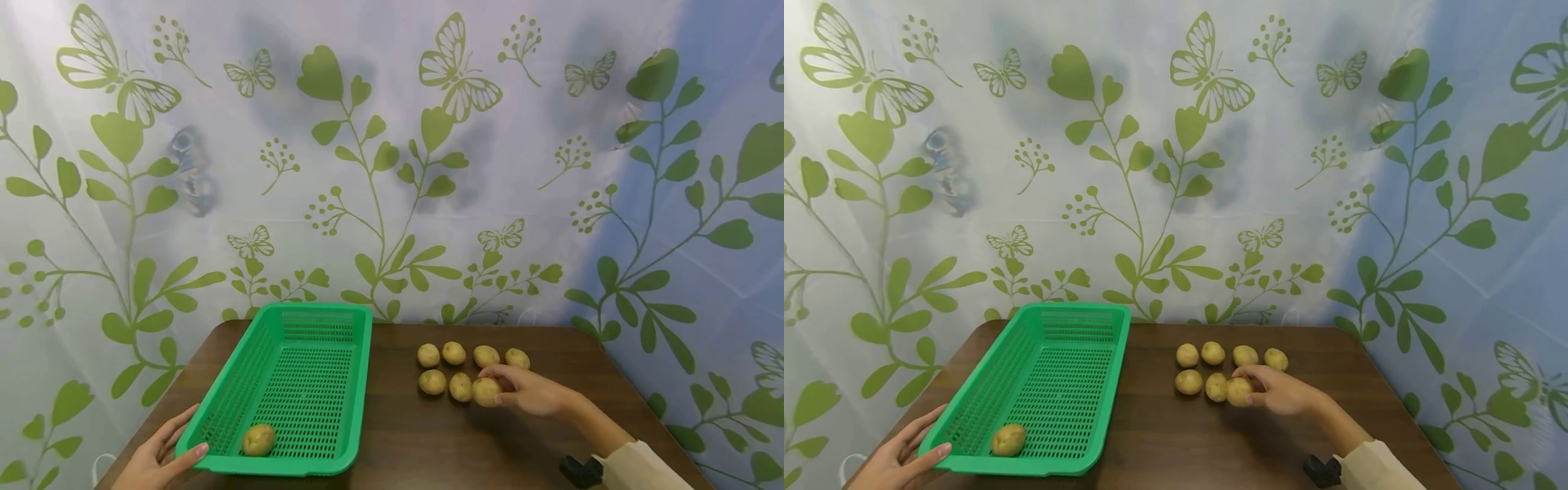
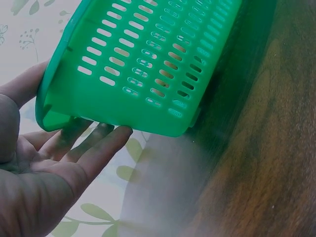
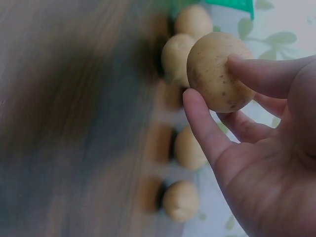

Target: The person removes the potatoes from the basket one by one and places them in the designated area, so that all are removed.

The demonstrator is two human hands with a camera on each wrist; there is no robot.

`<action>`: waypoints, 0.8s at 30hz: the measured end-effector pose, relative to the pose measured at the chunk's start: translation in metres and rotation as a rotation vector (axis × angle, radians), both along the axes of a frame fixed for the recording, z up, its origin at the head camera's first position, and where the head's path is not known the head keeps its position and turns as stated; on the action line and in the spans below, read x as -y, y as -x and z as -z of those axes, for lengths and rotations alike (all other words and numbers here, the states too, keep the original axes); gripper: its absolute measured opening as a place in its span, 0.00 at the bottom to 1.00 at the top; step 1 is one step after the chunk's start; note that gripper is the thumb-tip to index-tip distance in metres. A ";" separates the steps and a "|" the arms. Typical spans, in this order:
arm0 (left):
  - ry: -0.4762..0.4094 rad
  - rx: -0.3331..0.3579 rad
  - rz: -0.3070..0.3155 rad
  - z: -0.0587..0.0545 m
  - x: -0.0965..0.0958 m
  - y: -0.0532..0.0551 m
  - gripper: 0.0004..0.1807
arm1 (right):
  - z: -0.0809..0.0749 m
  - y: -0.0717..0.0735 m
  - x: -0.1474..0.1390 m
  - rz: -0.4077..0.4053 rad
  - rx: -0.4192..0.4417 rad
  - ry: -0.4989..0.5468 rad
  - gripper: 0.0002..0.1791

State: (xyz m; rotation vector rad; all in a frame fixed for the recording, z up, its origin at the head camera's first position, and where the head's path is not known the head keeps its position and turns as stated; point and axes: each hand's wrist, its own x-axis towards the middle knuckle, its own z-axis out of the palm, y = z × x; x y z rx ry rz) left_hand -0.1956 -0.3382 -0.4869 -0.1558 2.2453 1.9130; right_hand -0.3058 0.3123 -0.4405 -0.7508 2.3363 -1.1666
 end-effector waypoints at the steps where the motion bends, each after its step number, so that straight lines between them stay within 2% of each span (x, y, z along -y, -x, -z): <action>1: -0.016 -0.010 0.010 -0.001 0.000 0.001 0.44 | 0.003 0.001 -0.003 0.010 0.012 0.011 0.25; 9: -0.117 -0.046 0.073 -0.006 -0.002 0.005 0.42 | 0.027 0.007 -0.021 0.076 0.102 0.089 0.28; 12: -0.139 -0.046 0.069 -0.004 -0.002 0.004 0.39 | 0.036 0.010 -0.024 0.094 0.170 0.114 0.30; 16: -0.144 -0.045 0.056 -0.001 -0.002 0.001 0.42 | 0.044 0.013 -0.028 0.153 0.250 0.145 0.31; 19: -0.140 -0.041 0.052 -0.001 -0.001 0.000 0.44 | 0.045 0.017 -0.029 0.177 0.230 0.131 0.31; 24: -0.162 -0.046 0.059 0.001 0.001 -0.004 0.35 | 0.047 0.021 -0.030 0.180 0.149 0.101 0.30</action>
